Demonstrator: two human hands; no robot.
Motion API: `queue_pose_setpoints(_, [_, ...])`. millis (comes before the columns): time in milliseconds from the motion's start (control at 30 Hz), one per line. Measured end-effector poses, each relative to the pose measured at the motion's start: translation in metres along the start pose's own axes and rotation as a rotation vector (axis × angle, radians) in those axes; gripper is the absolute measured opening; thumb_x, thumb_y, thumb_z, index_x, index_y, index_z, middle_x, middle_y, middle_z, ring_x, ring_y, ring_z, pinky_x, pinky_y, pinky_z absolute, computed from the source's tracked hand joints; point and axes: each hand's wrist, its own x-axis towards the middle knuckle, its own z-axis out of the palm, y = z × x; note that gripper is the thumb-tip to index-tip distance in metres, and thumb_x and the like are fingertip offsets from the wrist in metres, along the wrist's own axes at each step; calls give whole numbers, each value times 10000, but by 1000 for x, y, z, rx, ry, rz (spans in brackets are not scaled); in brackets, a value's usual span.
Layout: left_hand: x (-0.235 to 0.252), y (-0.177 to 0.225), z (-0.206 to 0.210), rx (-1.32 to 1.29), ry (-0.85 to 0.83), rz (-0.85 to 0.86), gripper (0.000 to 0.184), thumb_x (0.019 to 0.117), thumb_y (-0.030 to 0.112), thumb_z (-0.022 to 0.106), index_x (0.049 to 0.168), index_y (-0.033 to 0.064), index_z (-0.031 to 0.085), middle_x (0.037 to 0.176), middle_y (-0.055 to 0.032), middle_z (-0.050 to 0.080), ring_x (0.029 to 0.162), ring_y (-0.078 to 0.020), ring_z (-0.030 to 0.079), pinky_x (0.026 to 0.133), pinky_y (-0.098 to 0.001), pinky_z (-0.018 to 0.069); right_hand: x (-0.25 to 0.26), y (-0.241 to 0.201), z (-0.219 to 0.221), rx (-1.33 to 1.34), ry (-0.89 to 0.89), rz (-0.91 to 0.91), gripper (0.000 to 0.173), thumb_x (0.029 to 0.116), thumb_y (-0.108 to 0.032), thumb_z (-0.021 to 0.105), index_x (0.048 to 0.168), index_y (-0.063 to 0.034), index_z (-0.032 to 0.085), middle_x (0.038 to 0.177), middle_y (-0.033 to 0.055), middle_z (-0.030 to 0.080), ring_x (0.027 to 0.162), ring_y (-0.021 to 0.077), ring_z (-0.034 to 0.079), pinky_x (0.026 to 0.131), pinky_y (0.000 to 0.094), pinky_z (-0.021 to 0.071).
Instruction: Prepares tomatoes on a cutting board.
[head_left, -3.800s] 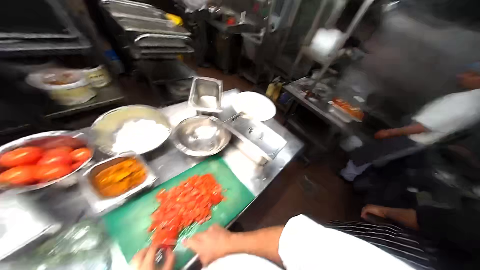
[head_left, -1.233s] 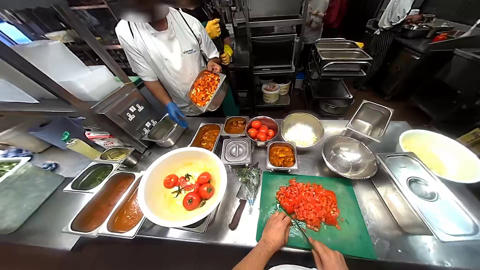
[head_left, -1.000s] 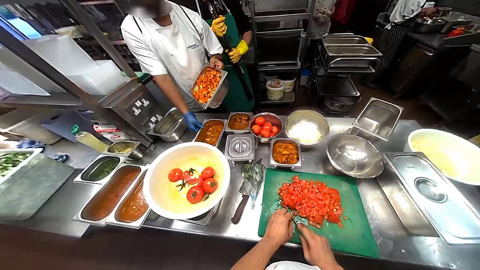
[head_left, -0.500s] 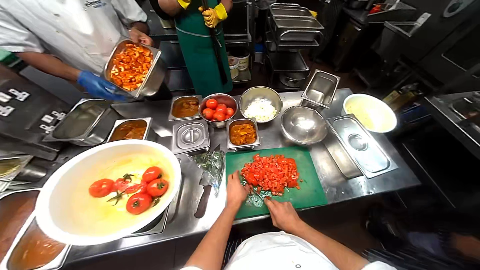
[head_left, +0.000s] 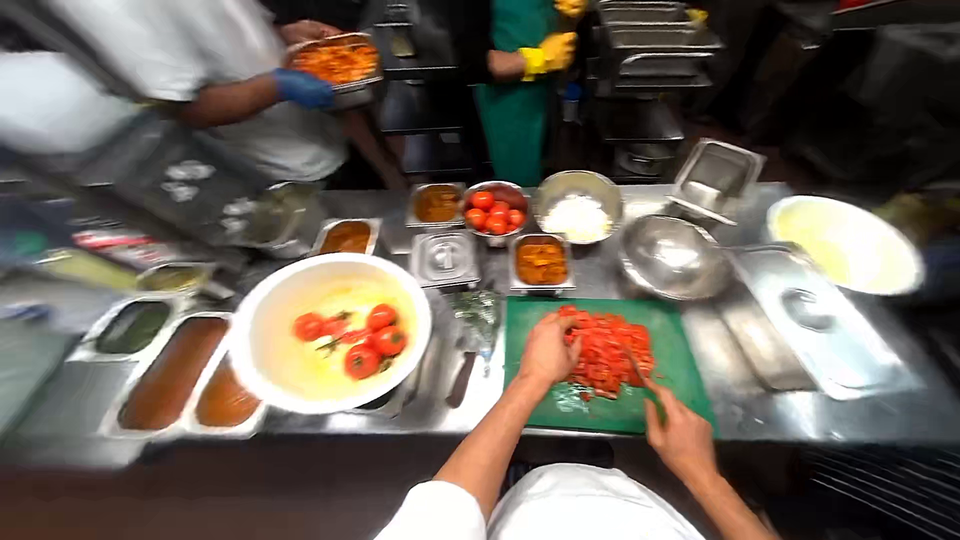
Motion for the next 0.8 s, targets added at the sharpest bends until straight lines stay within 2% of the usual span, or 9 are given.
queue_pose_setpoints(100, [-25, -30, -81, 93, 172, -79, 263, 1002, 345, 630, 1167, 179, 751, 1060, -49, 726, 932, -194, 712, 852, -458, 606, -2, 1, 6, 65, 90, -9, 370, 961, -267, 541, 1221, -72, 718, 823, 109, 734, 590, 292, 676, 512, 531, 544])
queue_pose_setpoints(200, [-52, -85, -171, 271, 210, -389, 301, 1017, 366, 595, 1197, 171, 737, 1118, -111, 730, 1008, -306, 715, 881, -589, 578, -8, -5, 12, 119, 97, 4, 390, 950, -289, 537, 1202, -55, 720, 707, 84, 671, 520, 256, 605, 481, 494, 508])
queue_pose_setpoints(267, [-70, -128, -210, 432, 168, -637, 361, 952, 397, 676, 1188, 129, 731, 1166, -194, 715, 1087, -419, 686, 882, -685, 534, -11, -8, 16, 146, 79, 0, 401, 950, -310, 534, 1201, -61, 723, 678, 63, 651, 503, 233, 585, 473, 473, 499])
queue_pose_setpoints(333, [-81, -162, -223, 531, 40, -878, 641, 789, 437, 829, 1293, 77, 660, 1313, -248, 630, 1198, -472, 612, 916, -717, 495, -12, -11, 20, 168, 66, -12, 412, 950, -320, 530, 1199, -56, 724, 654, 44, 629, 487, 209, 563, 463, 448, 488])
queue_pose_setpoints(400, [-85, -184, -216, 592, -42, -982, 857, 666, 467, 910, 1365, 78, 602, 1317, -243, 633, 1190, -453, 627, 909, -688, 510, -11, -14, 21, 184, 61, -27, 419, 951, -326, 521, 1202, -59, 724, 646, 31, 613, 482, 189, 545, 456, 422, 475])
queue_pose_setpoints(533, [-92, -212, -206, 587, 40, -919, 826, 649, 496, 901, 1327, 109, 629, 1224, -198, 683, 1143, -403, 661, 898, -622, 549, -9, -20, 23, 193, 63, -45, 420, 956, -353, 516, 1193, -84, 735, 632, 8, 604, 472, 166, 527, 447, 400, 462])
queue_pose_setpoints(667, [-115, -215, -223, 189, 238, -820, 572, 736, 431, 897, 1145, 82, 701, 1026, -189, 733, 982, -399, 696, 847, -658, 532, -7, -20, 23, 194, 57, -48, 428, 959, -359, 514, 1202, -81, 731, 648, 10, 614, 488, 165, 538, 461, 400, 470])
queue_pose_setpoints(733, [-130, -209, -230, -314, 410, -664, 454, 890, 260, 794, 1228, 6, 628, 1082, -205, 701, 975, -349, 687, 850, -567, 562, -7, -20, 22, 202, 71, -48, 427, 953, -353, 519, 1196, -72, 731, 637, 6, 602, 481, 154, 521, 457, 386, 458])
queue_pose_setpoints(800, [-138, -201, -228, -924, 542, -445, 444, 931, 256, 613, 1322, 57, 544, 1199, -156, 646, 1053, -284, 674, 877, -486, 591, -9, -20, 22, 216, 66, -51, 419, 950, -342, 530, 1195, -64, 726, 628, -2, 580, 476, 143, 498, 452, 377, 445])
